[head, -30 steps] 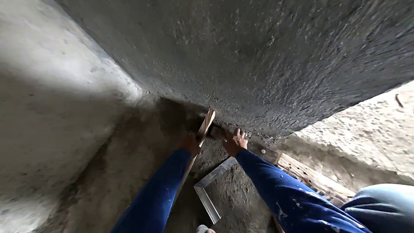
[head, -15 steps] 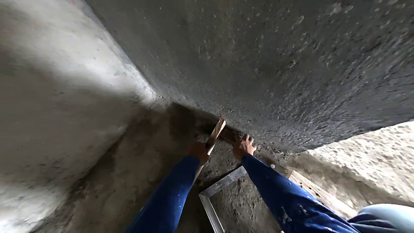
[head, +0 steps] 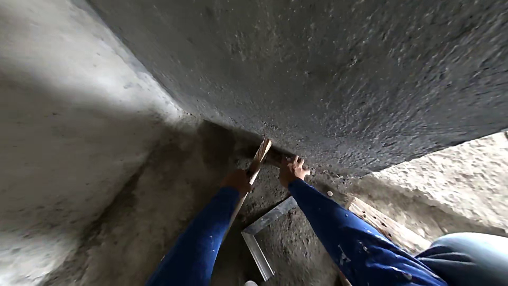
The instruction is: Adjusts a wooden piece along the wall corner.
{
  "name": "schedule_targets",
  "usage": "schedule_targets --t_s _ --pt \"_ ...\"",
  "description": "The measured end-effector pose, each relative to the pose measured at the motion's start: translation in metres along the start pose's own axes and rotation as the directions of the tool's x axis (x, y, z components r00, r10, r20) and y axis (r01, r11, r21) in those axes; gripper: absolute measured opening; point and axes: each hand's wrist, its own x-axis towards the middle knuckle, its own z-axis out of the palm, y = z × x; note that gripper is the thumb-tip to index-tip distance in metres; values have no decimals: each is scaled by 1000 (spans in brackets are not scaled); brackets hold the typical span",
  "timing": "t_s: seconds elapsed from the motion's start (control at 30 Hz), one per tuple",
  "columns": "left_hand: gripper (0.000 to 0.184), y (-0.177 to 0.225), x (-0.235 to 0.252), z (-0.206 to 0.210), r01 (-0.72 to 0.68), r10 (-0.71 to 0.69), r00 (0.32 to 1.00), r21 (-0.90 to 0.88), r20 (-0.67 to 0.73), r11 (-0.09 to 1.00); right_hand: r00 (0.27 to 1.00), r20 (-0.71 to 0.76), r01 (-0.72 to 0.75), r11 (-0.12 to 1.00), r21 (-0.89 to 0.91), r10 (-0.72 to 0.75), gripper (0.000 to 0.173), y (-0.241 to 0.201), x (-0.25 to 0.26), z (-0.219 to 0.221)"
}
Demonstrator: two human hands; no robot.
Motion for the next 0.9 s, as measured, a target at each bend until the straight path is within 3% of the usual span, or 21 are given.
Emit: schedule_targets --t_s 0.63,0.9 --pt "47 4 -4 -4 16 -15 1000 52 -8 999 999 -15 30 999 24 -30 88 5 -1 9" --pt "48 2 0 -4 24 -24 1000 -6 8 1000 1000 6 26 1000 13 -26 82 3 6 10"
